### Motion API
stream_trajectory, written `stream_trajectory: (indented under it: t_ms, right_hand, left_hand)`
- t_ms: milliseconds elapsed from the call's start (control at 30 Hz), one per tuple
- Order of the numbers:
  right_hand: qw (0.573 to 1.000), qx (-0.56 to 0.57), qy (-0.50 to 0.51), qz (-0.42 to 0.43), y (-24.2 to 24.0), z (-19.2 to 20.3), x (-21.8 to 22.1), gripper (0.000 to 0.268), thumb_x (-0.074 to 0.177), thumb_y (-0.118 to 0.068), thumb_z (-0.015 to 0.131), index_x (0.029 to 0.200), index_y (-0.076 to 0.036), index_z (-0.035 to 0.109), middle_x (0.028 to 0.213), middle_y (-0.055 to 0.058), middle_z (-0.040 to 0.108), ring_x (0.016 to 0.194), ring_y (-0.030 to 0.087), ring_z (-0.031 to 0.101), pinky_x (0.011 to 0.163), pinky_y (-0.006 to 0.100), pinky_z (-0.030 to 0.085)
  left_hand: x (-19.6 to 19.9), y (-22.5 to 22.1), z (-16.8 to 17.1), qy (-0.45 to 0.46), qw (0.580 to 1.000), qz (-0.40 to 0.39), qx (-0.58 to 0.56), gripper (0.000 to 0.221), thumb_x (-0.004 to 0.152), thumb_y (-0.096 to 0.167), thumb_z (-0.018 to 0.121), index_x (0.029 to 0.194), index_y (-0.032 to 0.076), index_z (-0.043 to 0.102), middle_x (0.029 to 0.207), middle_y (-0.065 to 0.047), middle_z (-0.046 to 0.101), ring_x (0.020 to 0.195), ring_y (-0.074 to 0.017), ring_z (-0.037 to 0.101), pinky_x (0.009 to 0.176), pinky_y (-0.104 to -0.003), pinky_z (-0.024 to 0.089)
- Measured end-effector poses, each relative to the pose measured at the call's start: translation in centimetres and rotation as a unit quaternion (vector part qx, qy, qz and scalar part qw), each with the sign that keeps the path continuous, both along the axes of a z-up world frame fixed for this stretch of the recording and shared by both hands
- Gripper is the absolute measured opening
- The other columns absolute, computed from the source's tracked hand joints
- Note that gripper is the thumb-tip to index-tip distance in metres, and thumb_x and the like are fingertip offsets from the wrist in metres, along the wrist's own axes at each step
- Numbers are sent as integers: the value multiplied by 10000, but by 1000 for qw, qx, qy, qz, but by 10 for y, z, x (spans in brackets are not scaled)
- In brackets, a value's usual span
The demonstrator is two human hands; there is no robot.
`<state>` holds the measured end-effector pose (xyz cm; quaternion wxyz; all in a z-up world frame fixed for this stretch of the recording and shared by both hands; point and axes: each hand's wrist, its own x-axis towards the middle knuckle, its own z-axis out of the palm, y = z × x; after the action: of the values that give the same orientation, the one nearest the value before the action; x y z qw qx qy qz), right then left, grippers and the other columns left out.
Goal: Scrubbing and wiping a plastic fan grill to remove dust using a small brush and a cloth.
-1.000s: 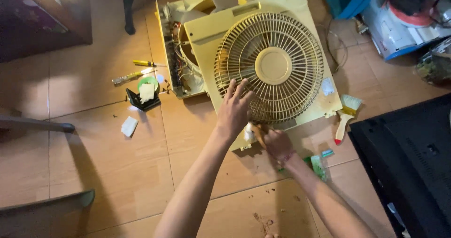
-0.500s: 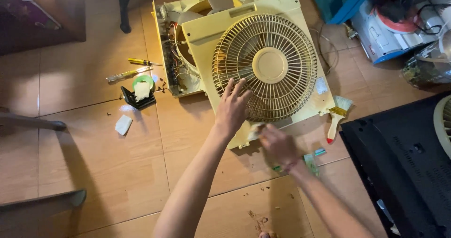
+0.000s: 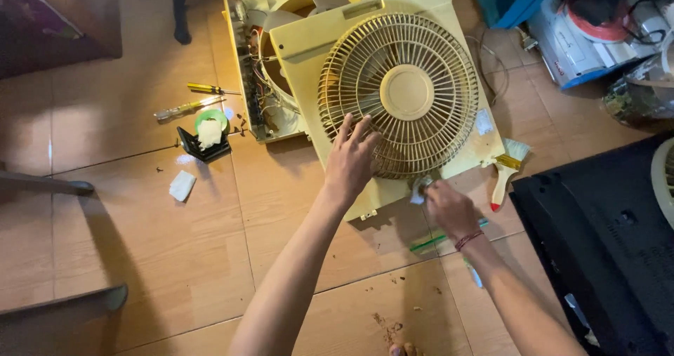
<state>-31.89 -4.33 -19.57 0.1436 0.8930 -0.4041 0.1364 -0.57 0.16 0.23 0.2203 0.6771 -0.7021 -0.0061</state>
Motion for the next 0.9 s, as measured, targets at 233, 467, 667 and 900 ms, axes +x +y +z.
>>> stream_trajectory:
  t_ms: [233, 467, 667, 900]
  right_hand:
    - [988, 138, -48, -52, 39, 27, 66, 283, 897, -305, 739, 1141, -163, 724, 1213, 70, 687, 1104, 278, 709, 875, 409, 598]
    - [978, 170, -66, 99, 93, 77, 147, 204, 861, -289, 751, 1051, -352, 713, 1005, -143, 627, 822, 188, 736, 646, 351, 618]
    - [978, 162, -35, 124, 54, 90, 109, 221, 866, -368, 756, 1026, -219, 722, 940, -16, 668, 949, 236, 726, 735, 387, 629]
    - [974, 194, -40, 111, 74, 99, 126, 165, 896, -283, 710, 1055, -264, 749, 1113, -70, 661, 853, 238, 757, 733, 389, 636]
  left_hand:
    - [4, 0, -6, -20, 999, -14, -27, 569, 665, 185, 901, 1197, 228, 704, 1392, -80, 551, 1389, -456, 437, 1062, -486, 518]
    - [9, -1, -12, -26, 998, -12, -61, 644, 589, 198, 946, 1185, 235, 704, 1372, -70, 557, 1363, -445, 470, 1009, -473, 544]
    - [12, 2, -11, -7, 997, -21, -74, 608, 604, 149, 922, 1169, 229, 712, 1371, -77, 562, 1359, -458, 473, 974, -479, 554]
    - [12, 2, -4, 2, 998, -24, -58, 567, 638, 125, 895, 1171, 212, 723, 1377, -86, 565, 1358, -464, 468, 970, -489, 554]
